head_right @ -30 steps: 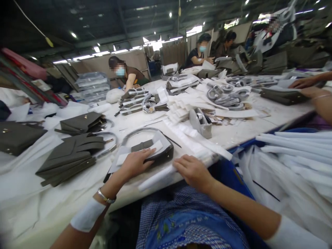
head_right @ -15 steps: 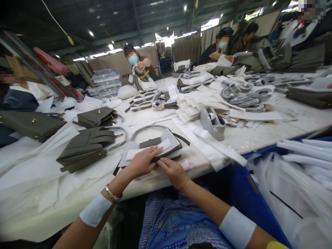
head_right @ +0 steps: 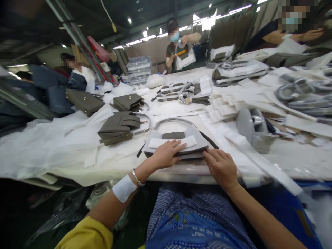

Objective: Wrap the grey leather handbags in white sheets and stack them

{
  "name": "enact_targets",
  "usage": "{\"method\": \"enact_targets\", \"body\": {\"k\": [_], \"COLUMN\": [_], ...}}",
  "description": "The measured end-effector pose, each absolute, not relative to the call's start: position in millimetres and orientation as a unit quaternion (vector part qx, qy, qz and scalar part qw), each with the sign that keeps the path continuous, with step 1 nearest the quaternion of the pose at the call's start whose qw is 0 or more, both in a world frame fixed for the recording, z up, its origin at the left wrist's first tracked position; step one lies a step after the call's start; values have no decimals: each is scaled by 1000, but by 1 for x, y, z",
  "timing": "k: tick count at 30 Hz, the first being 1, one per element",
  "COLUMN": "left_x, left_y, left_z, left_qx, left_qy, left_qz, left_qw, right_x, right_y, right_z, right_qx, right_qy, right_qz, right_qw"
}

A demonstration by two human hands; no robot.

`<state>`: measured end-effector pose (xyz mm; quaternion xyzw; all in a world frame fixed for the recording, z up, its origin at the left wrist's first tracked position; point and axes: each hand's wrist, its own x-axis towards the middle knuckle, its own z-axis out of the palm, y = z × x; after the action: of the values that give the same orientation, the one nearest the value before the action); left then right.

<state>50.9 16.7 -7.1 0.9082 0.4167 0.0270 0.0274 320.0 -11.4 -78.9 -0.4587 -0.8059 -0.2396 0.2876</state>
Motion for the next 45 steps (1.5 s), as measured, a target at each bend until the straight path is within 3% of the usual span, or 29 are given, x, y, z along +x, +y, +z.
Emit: {"method": "enact_targets", "body": {"k": [13,18,24,29,33,36,40,45], "left_x": [55,58,65,84,94,95,96,93], "left_y": [10,3,-1,-2,-1,0,-1,-4], "left_z": [-25,-51,-56,-42,-42,-53,-65,-68], "left_qx": [904,886,880,875,875,867,857,852], "left_qy": [417,446,458,472,473,482,490,494], "left_qz": [71,112,105,78,73,88,109,126], "left_qw": [-52,-64,-78,-69,-71,-93,-116,-121], "right_x": [294,311,317,318,319,312,281,226], "right_y": [-7,-9,18,26,24,40,96,171], "right_z": [-85,-62,-51,-79,-67,-35,3,-1], "right_qx": [-417,-367,-317,-318,-317,-330,-464,-558], "right_qy": [-805,-844,-914,-909,-907,-915,-872,-828], "right_qz": [-216,-175,-118,-110,-88,-5,60,61], "right_qw": [363,348,225,247,263,231,140,17]}}
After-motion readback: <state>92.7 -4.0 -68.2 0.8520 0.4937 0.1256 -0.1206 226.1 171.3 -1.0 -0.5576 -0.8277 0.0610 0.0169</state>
